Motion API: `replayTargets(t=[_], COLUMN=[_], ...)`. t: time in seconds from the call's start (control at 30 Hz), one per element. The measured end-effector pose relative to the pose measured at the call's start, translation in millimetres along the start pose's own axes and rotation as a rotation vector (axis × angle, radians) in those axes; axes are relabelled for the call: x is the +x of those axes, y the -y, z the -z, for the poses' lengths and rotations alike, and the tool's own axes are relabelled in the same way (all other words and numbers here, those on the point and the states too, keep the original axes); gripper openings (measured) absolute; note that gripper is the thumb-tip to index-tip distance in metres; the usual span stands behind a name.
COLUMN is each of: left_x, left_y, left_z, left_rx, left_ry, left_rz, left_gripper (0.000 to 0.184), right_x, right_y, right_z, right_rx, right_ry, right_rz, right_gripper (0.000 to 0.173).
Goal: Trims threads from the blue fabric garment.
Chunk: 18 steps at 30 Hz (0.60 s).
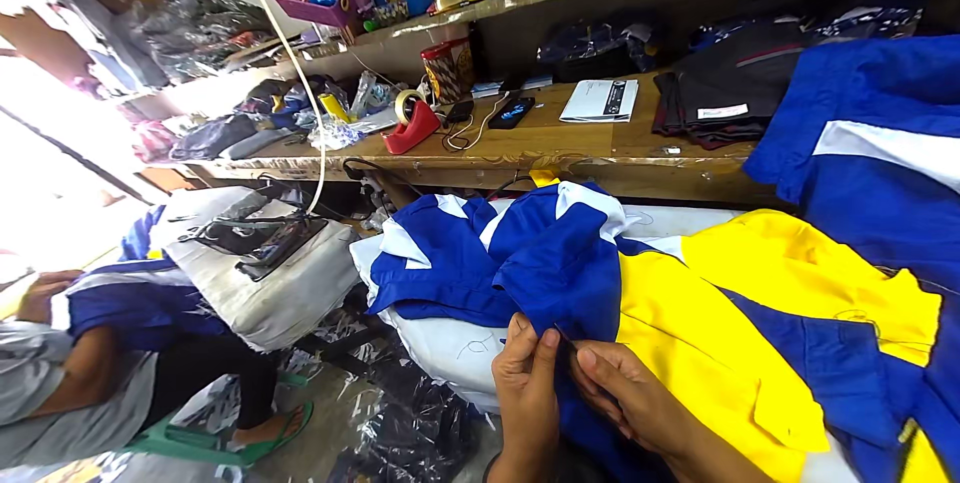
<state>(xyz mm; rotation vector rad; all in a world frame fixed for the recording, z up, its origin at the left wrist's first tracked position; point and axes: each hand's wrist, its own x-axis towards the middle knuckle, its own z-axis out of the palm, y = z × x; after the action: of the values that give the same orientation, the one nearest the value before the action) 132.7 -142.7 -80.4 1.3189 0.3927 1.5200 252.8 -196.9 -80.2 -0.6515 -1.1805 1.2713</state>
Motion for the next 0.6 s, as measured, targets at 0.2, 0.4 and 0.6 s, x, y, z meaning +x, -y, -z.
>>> replayTargets(t=[0.2,0.4,0.6], left_x=[1.1,-0.7,-4.3], left_y=[-0.3,1.9,3.9], left_z=[1.4,-0.6,-3.5], left_rx=[0.050,0.020,-0.066], left_ry=[0.035,0.014,-0.001], left_rz=[-0.027,-0.022,0.028], left_gripper=[0.012,0.013,0.014], right_x=[1.7,3.2,1.4], right_y=[4.4,5.9,3.5], right_z=[1.6,-2.1,-6.8], right_rx=[0.034,0.138,0.186], right_ry=[0.010,-0.009,-0.042], right_rz=[-0.024,-0.077,-0.079], right_gripper=[0.041,0.043,0.045])
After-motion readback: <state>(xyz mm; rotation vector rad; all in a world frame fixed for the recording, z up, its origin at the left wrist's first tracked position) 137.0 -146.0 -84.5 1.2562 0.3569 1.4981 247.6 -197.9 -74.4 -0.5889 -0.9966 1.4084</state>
